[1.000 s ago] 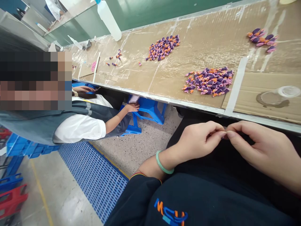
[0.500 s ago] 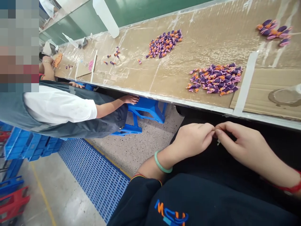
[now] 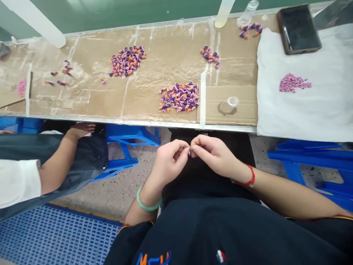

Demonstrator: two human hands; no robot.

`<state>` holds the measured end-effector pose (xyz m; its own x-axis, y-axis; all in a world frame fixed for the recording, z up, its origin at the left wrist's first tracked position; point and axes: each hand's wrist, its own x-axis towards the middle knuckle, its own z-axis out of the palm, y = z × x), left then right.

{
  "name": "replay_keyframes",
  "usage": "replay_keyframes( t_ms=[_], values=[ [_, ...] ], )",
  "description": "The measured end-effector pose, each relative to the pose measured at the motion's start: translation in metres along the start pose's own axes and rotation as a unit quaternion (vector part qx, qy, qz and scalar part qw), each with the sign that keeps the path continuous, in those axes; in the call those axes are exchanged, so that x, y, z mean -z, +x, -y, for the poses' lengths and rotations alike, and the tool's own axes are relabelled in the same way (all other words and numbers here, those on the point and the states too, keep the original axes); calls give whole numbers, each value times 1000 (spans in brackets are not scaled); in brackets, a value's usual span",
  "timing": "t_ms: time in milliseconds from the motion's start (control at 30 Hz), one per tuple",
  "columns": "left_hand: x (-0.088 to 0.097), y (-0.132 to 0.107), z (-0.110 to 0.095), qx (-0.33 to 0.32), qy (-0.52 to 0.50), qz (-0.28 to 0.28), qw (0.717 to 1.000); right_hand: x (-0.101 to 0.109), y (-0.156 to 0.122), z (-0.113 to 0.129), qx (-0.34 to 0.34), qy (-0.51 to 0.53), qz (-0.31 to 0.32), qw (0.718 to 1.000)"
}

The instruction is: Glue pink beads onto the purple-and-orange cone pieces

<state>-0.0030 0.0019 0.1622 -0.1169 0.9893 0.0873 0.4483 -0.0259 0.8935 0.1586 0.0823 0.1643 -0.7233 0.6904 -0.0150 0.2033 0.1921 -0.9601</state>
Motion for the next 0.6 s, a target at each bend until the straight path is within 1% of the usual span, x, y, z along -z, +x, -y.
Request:
replay_keyframes(
  t_ms=[133, 200, 233, 300, 367, 400, 500, 600],
  values=[
    [-5, 2, -7, -26, 74, 9, 997, 4, -5, -5, 27, -42, -19, 999],
    [-8, 3, -8, -32, 103, 9, 994, 5, -6, -10, 67, -90, -38, 993],
    [-10, 4, -9, -27, 105, 8, 994, 5, -7, -12, 100, -119, -55, 986],
    [-12, 5, -11, 11, 65, 16, 998, 6, -8, -16, 173, -176, -90, 965],
    [-14, 8, -14, 73, -26, 39, 996, 8, -8, -20, 236, -213, -113, 941],
    [-14, 9, -14, 103, -76, 51, 990, 9, -9, -21, 258, -226, -119, 932],
    [-17, 14, -16, 158, -180, 57, 969, 13, -9, -25, 307, -263, -129, 906],
    [-21, 17, -16, 180, -216, 56, 958, 16, -8, -28, 328, -291, -138, 888]
  ],
)
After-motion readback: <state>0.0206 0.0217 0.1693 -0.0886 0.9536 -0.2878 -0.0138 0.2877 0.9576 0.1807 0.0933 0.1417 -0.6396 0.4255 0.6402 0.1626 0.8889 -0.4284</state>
